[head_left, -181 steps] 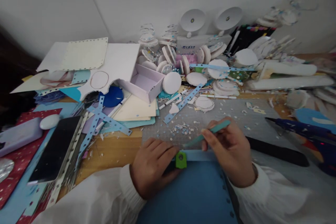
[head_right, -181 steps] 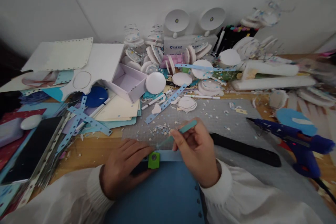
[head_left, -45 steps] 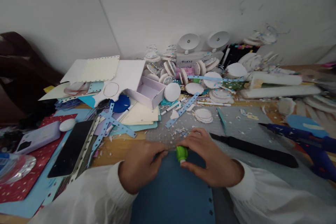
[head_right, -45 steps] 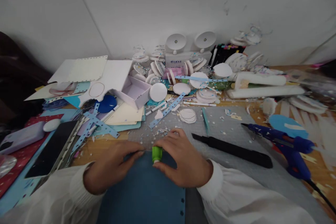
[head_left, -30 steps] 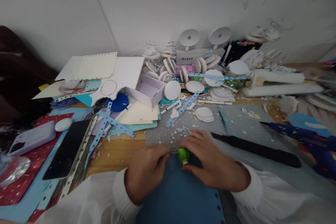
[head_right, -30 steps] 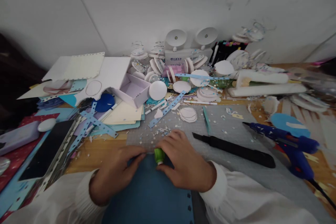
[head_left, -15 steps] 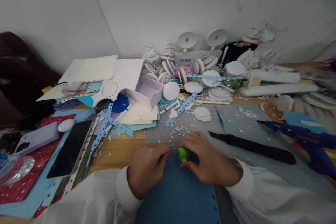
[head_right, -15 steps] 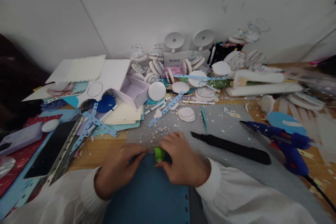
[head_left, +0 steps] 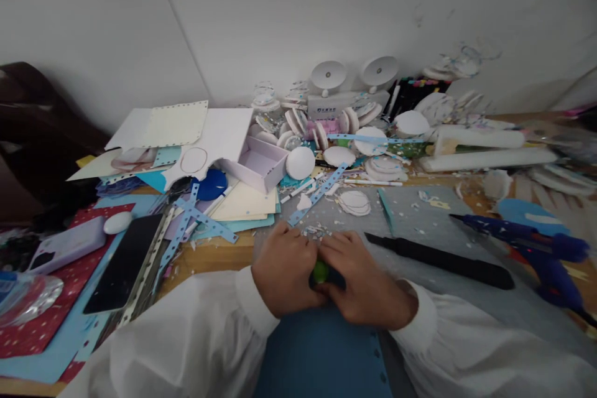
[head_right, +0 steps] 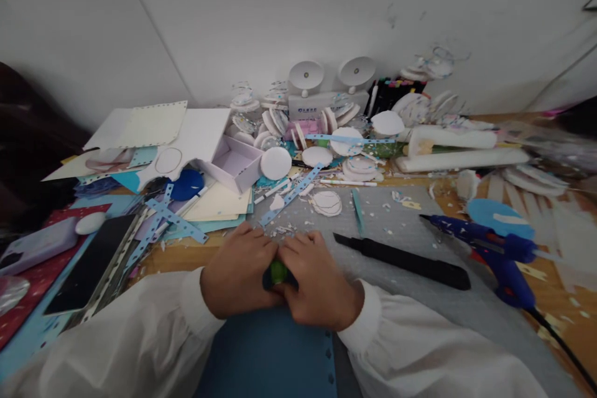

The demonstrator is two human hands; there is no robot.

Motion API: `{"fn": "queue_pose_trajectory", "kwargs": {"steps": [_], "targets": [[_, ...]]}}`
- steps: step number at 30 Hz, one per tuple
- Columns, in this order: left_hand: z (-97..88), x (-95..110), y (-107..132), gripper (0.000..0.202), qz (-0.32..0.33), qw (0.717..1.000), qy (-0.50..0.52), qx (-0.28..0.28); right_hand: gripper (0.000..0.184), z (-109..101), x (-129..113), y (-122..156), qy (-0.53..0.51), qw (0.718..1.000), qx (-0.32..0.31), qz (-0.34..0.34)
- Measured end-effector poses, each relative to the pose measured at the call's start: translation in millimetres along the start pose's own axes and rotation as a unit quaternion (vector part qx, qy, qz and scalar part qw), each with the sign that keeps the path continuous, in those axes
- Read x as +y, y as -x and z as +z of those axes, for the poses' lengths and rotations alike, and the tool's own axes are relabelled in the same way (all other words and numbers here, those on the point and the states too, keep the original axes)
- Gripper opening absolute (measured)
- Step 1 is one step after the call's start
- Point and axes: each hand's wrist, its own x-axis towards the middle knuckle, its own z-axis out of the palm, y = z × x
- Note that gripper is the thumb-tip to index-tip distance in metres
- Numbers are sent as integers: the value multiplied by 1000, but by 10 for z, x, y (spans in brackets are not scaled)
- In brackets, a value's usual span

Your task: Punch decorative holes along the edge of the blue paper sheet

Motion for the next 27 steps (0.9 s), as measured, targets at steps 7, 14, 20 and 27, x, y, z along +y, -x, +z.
{"fn": "queue_pose_trajectory", "kwargs": {"steps": [7,14,20,27], "targets": [[93,-76,-57,32,34,998,21,38,14,-11,24,5,17,999,39,-4],[143,-103,-18,27,28,997,51,52,15,43,27,-10,8,998,59,-12],[18,-89,30,35,-5,999,37,-12,15,26,33,-25,6,999,48,-11],[-117,-167,118,14,-18,994,5,-112,22,-29,33,-6,-2,999,44,-14]]}}
